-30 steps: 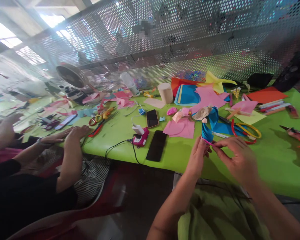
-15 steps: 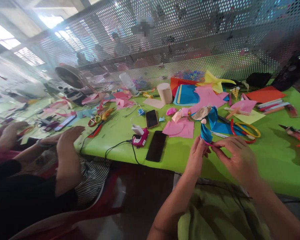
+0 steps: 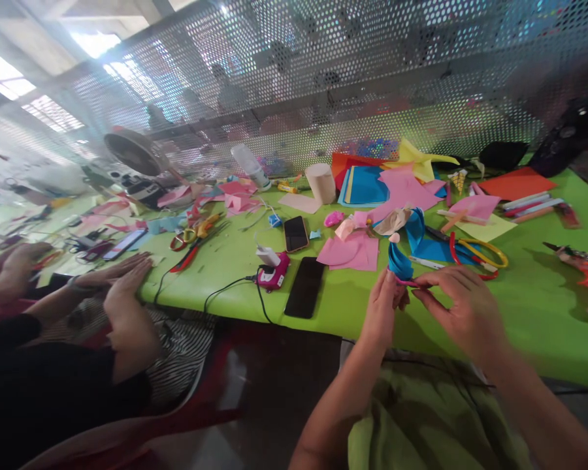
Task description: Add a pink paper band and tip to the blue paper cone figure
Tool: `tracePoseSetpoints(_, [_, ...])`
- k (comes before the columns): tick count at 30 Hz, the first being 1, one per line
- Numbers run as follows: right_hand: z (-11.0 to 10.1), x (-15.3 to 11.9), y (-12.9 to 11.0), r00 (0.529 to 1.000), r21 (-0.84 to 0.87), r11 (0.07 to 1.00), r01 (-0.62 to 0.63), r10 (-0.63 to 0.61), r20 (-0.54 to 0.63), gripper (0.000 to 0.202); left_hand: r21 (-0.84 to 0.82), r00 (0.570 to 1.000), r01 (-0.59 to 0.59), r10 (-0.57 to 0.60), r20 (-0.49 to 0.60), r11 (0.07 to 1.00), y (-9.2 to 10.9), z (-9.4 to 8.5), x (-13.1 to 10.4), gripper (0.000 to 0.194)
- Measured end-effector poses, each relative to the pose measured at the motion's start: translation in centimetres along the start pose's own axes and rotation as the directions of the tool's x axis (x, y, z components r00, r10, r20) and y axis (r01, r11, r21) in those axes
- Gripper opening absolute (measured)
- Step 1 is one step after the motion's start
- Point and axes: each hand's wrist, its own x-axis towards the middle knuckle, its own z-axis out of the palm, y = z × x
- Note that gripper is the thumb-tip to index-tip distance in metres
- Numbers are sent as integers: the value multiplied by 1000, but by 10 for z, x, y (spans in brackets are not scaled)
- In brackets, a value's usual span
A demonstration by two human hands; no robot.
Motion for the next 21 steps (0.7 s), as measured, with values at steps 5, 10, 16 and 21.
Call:
tracePoseSetpoints(5, [-1,-1,1,1000,33,999,-16,15,16,2,-35,999,-4,5,40,999,-2,-2,1,59])
tracePoseSetpoints(10, [-4,2,1,999,20,999,51,-51,-4,10,-80,998,44,-40,52,996,-2,-3,3,60])
tracePoseSetpoints(16, [-6,-2,9,993,0,994,113,-113,-21,8,-91,995,36,-26,100,995,-8,-3,5,60])
tracePoseSetpoints(21, [-1,-8,21,1000,59,998,7,-8,5,15,-103,986,129,-116,122,986,-6,-2,9,62])
